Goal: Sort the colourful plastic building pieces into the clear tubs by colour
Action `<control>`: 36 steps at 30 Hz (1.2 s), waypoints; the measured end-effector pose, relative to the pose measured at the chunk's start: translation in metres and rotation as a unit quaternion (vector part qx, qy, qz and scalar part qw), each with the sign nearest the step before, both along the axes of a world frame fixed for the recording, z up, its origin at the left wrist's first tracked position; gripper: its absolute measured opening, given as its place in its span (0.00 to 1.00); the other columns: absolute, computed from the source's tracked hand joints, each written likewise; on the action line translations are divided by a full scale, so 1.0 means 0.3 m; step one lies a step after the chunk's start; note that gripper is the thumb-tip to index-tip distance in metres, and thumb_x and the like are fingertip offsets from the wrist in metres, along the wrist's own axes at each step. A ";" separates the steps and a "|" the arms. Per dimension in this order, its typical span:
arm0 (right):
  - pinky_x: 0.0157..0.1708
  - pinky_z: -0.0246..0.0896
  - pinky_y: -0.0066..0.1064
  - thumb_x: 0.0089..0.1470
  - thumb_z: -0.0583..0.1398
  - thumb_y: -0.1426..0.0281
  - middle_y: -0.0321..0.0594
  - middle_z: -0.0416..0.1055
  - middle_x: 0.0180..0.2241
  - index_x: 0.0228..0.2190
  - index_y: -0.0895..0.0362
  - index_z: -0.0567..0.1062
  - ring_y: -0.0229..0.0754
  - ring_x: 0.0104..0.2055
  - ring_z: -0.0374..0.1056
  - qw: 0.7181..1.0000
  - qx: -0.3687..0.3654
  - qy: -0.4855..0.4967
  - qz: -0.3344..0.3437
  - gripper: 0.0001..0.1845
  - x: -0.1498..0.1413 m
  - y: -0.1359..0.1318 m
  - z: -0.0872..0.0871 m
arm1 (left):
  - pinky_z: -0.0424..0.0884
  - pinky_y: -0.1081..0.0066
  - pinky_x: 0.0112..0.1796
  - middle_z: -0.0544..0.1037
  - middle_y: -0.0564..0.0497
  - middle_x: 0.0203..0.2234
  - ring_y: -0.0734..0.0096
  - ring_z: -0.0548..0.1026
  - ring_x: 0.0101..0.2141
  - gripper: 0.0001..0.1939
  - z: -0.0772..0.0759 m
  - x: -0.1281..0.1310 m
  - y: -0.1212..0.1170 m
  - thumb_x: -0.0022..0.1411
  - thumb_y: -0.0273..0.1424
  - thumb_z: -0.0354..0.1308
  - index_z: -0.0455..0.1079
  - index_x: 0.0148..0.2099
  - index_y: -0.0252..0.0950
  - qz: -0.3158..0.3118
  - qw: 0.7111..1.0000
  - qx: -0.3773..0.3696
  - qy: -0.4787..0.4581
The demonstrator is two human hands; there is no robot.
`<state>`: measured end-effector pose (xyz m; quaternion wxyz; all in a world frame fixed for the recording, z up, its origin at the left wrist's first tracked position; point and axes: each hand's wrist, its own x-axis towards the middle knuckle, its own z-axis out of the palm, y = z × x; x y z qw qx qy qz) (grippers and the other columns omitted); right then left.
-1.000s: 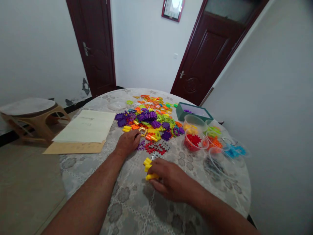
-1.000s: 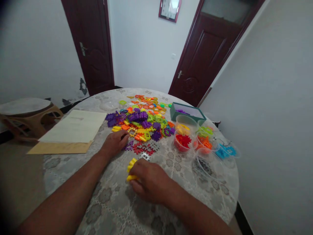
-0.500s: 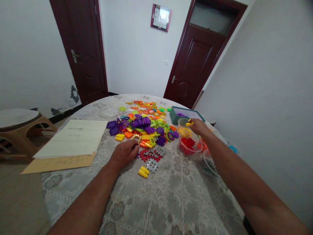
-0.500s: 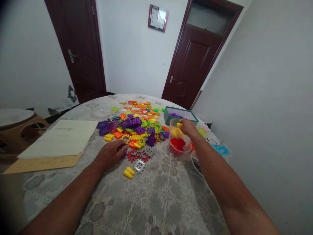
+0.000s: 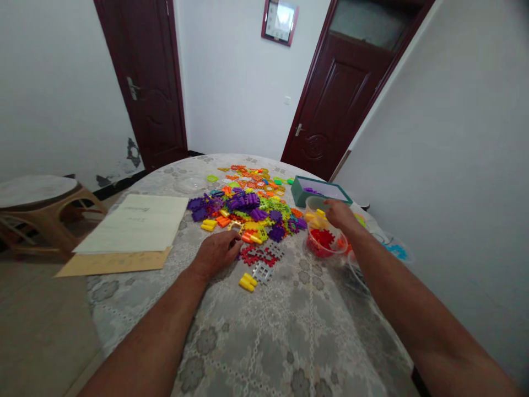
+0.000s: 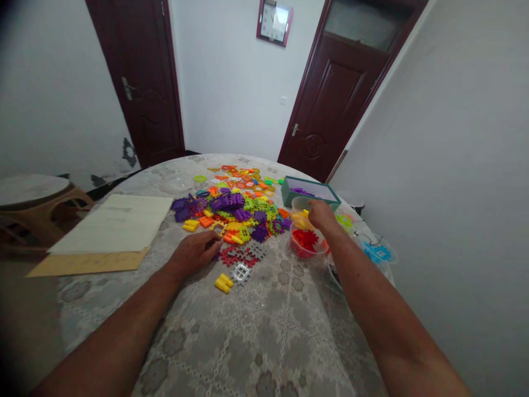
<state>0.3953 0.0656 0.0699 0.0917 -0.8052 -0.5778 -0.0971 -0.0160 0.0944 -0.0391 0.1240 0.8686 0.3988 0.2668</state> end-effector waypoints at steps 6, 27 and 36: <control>0.58 0.63 0.35 0.65 0.56 0.73 0.49 0.80 0.52 0.52 0.58 0.80 0.48 0.55 0.74 0.981 0.046 0.080 0.172 0.18 -0.267 -0.107 -0.020 | 0.70 0.66 0.41 0.84 0.46 0.38 0.61 0.80 0.39 0.11 -0.001 0.008 -0.012 0.71 0.36 0.54 0.77 0.45 0.40 0.000 1.000 0.011 0.009; 0.45 0.64 0.34 0.66 0.56 0.68 0.45 0.75 0.40 0.39 0.56 0.75 0.46 0.44 0.70 0.956 0.075 0.139 0.248 0.08 -0.648 -0.122 -0.296 | 0.71 0.66 0.41 0.83 0.47 0.38 0.60 0.79 0.40 0.08 -0.026 0.010 -0.014 0.68 0.34 0.57 0.77 0.44 0.41 -0.008 1.000 0.007 0.013; 0.25 0.57 0.29 0.63 0.56 0.57 0.31 0.69 0.22 0.34 0.54 0.74 0.39 0.24 0.64 0.831 -0.033 0.515 0.205 0.15 -0.633 -0.220 -0.271 | 0.73 0.68 0.40 0.81 0.47 0.46 0.68 0.78 0.35 0.28 0.009 0.020 -0.041 0.63 0.33 0.63 0.69 0.65 0.39 -0.054 0.989 -0.055 -0.123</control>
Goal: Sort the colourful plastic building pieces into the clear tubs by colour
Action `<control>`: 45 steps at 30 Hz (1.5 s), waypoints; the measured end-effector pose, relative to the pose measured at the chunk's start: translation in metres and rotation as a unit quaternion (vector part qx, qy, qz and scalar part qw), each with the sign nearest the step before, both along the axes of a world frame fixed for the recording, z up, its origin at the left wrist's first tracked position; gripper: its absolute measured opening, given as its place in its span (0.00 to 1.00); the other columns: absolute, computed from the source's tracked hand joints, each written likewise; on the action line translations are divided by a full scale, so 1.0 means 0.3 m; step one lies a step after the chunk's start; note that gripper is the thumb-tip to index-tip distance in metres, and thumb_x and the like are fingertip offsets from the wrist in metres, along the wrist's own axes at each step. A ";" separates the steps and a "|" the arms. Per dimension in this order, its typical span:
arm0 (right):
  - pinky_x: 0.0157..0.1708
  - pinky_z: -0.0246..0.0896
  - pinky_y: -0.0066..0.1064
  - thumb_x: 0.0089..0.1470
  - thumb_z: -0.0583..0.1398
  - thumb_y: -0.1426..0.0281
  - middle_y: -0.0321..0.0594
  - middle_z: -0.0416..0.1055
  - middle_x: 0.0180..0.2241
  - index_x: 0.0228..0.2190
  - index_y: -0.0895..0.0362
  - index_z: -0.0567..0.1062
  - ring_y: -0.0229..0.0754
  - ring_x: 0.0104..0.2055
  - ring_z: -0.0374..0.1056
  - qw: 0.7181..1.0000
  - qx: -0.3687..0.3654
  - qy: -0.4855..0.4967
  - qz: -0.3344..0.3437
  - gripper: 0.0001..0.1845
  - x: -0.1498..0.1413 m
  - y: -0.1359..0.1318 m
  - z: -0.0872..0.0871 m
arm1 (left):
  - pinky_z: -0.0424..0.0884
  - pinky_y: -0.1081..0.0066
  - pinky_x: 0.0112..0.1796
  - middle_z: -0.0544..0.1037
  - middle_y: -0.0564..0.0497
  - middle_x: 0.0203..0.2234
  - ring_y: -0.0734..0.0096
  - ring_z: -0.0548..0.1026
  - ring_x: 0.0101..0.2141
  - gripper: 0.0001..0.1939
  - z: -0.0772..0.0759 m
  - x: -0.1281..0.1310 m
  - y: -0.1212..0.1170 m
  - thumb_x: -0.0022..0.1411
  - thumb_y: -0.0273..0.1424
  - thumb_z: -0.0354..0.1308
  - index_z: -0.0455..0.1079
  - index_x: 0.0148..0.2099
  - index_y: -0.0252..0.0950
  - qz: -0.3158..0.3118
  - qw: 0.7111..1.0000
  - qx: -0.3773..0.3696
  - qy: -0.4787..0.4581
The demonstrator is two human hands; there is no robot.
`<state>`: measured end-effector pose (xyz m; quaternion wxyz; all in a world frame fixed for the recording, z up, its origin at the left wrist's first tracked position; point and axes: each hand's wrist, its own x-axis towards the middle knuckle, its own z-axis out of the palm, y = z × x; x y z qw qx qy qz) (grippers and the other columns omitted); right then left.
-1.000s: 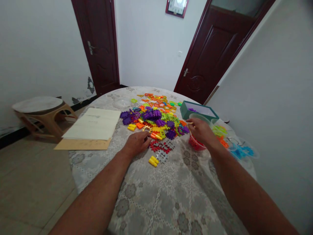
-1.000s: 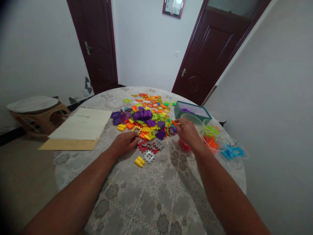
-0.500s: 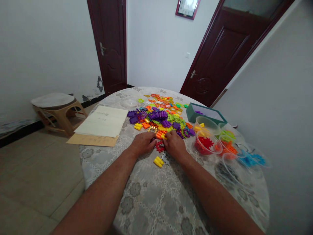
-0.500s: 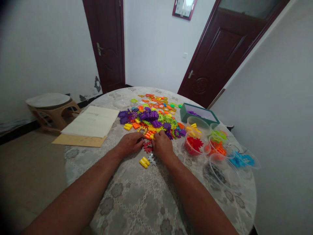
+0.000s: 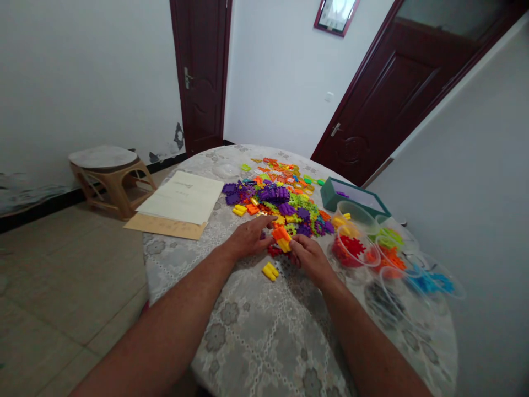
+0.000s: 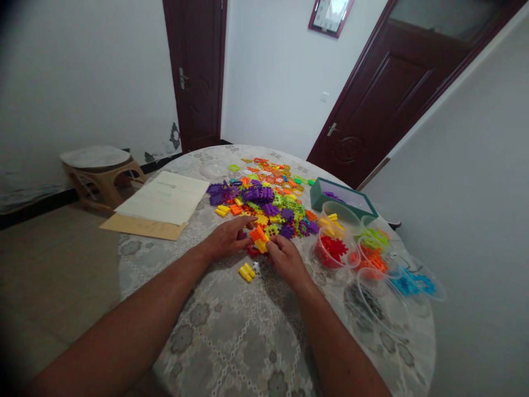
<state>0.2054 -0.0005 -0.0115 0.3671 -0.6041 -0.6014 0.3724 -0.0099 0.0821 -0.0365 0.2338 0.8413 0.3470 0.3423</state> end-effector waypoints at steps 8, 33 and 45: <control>0.24 0.64 0.27 0.60 0.60 0.56 0.34 0.74 0.24 0.35 0.55 0.72 0.38 0.23 0.69 0.993 -0.043 0.113 -0.013 0.14 -0.050 -0.018 -0.034 | 0.73 0.70 0.36 0.83 0.48 0.37 0.68 0.77 0.34 0.20 0.034 0.000 -0.013 0.59 0.27 0.57 0.78 0.53 0.36 -0.055 0.995 -0.075 -0.047; 0.53 0.64 0.38 0.65 0.61 0.65 0.46 0.73 0.52 0.35 0.55 0.77 0.47 0.53 0.69 0.961 0.045 -0.119 0.244 0.09 -0.035 -0.144 0.082 | 0.66 0.70 0.32 0.74 0.55 0.26 0.71 0.69 0.28 0.14 0.009 0.004 0.045 0.62 0.41 0.59 0.75 0.42 0.36 0.066 0.970 -0.182 -0.151; 0.41 0.64 0.31 0.60 0.66 0.69 0.43 0.66 0.50 0.39 0.55 0.73 0.41 0.43 0.67 0.945 0.074 -0.218 0.231 0.07 -0.130 -0.183 0.041 | 0.67 0.69 0.32 0.77 0.53 0.29 0.69 0.72 0.30 0.13 0.011 0.005 0.046 0.63 0.41 0.59 0.76 0.41 0.37 0.056 0.979 -0.163 -0.105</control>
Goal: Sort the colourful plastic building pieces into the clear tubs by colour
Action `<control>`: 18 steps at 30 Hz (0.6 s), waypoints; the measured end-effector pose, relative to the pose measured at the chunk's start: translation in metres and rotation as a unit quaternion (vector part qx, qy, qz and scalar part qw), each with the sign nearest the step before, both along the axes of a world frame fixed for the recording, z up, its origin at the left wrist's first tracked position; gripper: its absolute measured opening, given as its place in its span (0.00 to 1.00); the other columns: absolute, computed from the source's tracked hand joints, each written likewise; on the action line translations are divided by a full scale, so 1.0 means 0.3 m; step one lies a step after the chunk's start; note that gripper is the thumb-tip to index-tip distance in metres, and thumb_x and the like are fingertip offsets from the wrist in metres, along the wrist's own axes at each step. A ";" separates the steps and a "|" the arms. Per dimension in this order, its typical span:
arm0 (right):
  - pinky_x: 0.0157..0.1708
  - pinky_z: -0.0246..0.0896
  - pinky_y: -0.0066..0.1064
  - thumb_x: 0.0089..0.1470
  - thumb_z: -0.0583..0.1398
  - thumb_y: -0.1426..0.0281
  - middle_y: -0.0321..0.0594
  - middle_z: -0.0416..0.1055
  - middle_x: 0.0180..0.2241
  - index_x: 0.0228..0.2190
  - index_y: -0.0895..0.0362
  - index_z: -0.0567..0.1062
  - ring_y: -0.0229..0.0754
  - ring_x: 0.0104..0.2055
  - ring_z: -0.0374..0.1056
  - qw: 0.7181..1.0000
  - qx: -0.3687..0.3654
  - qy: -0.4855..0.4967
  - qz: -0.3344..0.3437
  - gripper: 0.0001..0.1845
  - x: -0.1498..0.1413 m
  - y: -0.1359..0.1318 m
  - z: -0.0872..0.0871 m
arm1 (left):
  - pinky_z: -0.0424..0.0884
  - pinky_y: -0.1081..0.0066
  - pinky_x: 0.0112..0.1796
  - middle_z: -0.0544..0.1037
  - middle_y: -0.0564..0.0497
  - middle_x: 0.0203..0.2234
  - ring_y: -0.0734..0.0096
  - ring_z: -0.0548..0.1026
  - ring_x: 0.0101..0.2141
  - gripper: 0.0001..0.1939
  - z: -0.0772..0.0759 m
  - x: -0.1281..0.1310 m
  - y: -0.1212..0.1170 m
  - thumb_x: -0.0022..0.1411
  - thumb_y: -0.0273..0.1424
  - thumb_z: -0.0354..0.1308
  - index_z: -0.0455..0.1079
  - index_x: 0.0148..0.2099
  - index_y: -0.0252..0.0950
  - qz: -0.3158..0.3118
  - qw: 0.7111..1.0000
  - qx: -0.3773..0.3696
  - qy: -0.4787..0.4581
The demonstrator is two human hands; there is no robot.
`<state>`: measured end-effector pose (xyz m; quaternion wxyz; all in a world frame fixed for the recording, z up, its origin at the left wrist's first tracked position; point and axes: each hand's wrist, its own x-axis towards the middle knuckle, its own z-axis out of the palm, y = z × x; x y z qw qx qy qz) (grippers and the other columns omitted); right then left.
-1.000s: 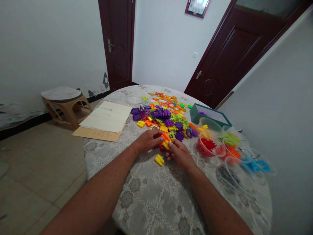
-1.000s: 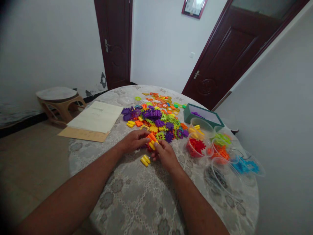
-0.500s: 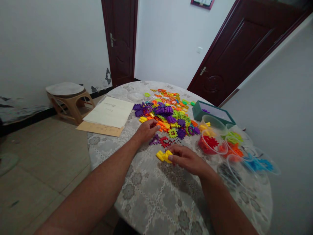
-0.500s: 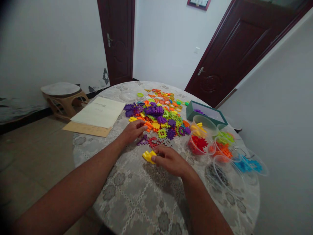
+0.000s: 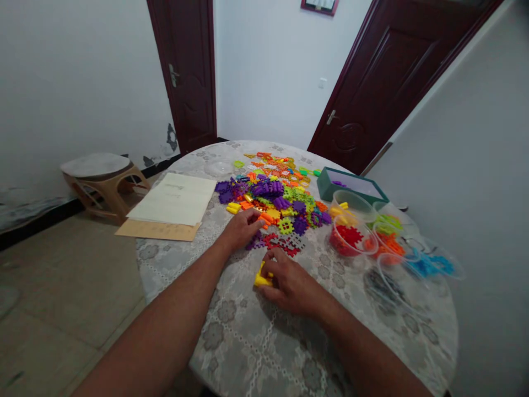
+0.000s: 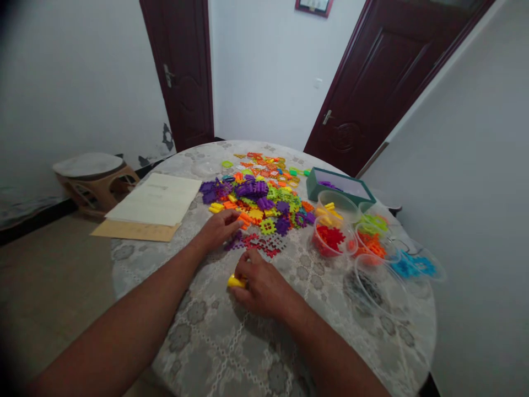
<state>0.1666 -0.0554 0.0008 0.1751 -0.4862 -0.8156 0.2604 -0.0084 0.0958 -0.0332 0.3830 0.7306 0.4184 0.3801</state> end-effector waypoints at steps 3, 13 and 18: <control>0.40 0.62 0.31 0.58 0.67 0.69 0.41 0.66 0.49 0.39 0.54 0.74 0.40 0.42 0.67 1.000 -0.013 -0.004 0.006 0.09 0.004 0.000 0.007 | 0.68 0.69 0.33 0.77 0.53 0.29 0.68 0.73 0.30 0.14 0.012 0.000 -0.007 0.62 0.42 0.60 0.76 0.42 0.37 -0.002 1.000 -0.001 -0.002; 0.40 0.59 0.31 0.59 0.69 0.59 0.40 0.69 0.46 0.42 0.53 0.79 0.41 0.41 0.67 0.999 -0.026 -0.043 -0.003 0.13 0.016 0.006 0.026 | 0.68 0.68 0.33 0.78 0.52 0.29 0.66 0.74 0.31 0.15 0.015 -0.004 -0.004 0.62 0.43 0.59 0.76 0.43 0.37 -0.007 1.000 -0.007 0.028; 0.36 0.57 0.30 0.58 0.70 0.55 0.41 0.69 0.45 0.42 0.54 0.80 0.40 0.38 0.66 0.997 -0.024 -0.069 0.001 0.17 0.015 0.016 0.035 | 0.70 0.67 0.36 0.81 0.51 0.34 0.64 0.76 0.34 0.18 0.002 -0.007 0.006 0.65 0.44 0.56 0.75 0.49 0.37 -0.023 0.997 -0.005 0.067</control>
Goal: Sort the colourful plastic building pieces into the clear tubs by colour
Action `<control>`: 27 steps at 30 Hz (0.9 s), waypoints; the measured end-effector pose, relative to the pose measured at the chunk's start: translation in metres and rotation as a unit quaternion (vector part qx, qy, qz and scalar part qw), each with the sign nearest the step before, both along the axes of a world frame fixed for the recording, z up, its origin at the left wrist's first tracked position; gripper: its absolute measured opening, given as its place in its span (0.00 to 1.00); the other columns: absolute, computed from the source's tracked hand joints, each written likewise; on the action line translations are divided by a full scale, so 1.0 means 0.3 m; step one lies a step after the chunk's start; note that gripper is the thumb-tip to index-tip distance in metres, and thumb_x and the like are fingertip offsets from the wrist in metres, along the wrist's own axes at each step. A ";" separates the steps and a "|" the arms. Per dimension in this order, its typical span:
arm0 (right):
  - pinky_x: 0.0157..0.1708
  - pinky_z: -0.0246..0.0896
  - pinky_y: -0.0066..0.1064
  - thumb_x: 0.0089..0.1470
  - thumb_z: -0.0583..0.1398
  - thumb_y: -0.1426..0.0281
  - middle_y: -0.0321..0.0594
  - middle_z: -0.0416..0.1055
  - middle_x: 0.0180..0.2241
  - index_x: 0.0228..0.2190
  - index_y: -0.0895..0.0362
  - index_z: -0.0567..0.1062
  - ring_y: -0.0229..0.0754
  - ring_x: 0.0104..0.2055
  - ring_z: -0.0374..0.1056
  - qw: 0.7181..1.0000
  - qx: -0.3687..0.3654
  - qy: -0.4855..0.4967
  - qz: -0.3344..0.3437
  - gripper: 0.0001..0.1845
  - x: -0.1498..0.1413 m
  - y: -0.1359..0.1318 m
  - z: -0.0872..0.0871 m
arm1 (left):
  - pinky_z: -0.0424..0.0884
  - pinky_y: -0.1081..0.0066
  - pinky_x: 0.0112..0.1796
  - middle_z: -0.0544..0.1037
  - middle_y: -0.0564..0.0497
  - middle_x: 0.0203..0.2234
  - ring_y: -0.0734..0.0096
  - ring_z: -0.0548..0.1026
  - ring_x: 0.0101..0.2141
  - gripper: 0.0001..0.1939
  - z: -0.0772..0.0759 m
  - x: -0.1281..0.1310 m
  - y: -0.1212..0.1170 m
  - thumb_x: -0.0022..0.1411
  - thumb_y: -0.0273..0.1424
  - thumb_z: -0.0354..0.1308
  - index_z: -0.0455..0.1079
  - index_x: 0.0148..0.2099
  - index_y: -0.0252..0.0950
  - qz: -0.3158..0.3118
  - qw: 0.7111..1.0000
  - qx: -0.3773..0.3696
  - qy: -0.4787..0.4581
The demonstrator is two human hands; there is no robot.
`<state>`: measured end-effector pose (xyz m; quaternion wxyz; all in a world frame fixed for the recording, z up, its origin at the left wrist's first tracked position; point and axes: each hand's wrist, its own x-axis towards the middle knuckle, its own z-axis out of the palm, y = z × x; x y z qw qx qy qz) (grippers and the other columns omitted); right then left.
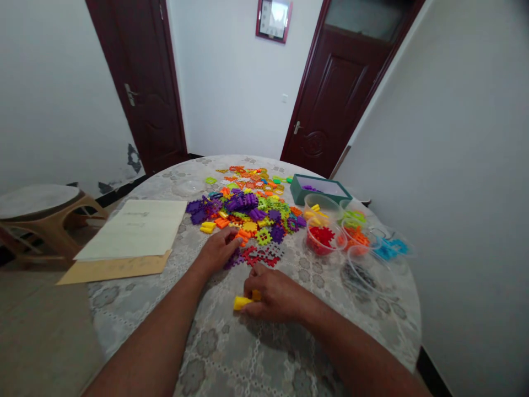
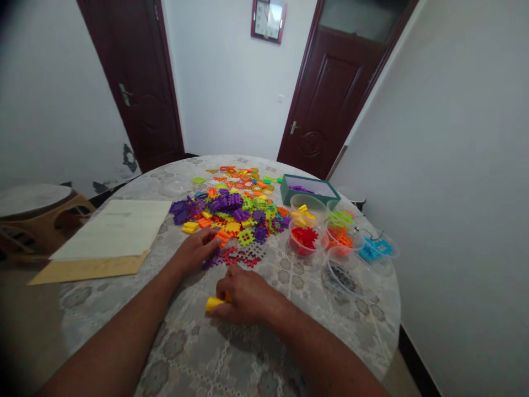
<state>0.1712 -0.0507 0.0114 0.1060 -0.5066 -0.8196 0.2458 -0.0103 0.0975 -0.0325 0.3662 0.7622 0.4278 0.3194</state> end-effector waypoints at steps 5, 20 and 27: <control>0.34 0.54 0.29 0.60 0.69 0.55 0.41 0.70 0.44 0.44 0.52 0.81 0.39 0.37 0.65 0.999 0.019 -0.034 0.002 0.16 -0.003 0.002 0.013 | 0.71 0.66 0.38 0.82 0.50 0.36 0.61 0.78 0.37 0.20 0.001 0.000 0.007 0.65 0.46 0.55 0.75 0.49 0.38 -0.003 0.999 0.022 0.029; 0.38 0.60 0.28 0.62 0.66 0.56 0.42 0.74 0.42 0.48 0.54 0.80 0.42 0.41 0.69 0.999 0.017 -0.001 0.037 0.18 0.048 -0.037 -0.026 | 0.70 0.64 0.41 0.81 0.51 0.36 0.59 0.77 0.38 0.21 0.005 -0.002 0.018 0.66 0.49 0.53 0.76 0.48 0.39 -0.021 0.995 0.063 0.077; 0.42 0.62 0.31 0.62 0.67 0.63 0.42 0.76 0.42 0.43 0.54 0.80 0.44 0.43 0.70 0.995 0.089 -0.008 -0.046 0.10 0.157 -0.045 0.074 | 0.71 0.64 0.43 0.82 0.50 0.38 0.59 0.78 0.39 0.22 0.001 -0.002 0.012 0.67 0.49 0.53 0.76 0.50 0.40 -0.016 0.994 0.064 0.082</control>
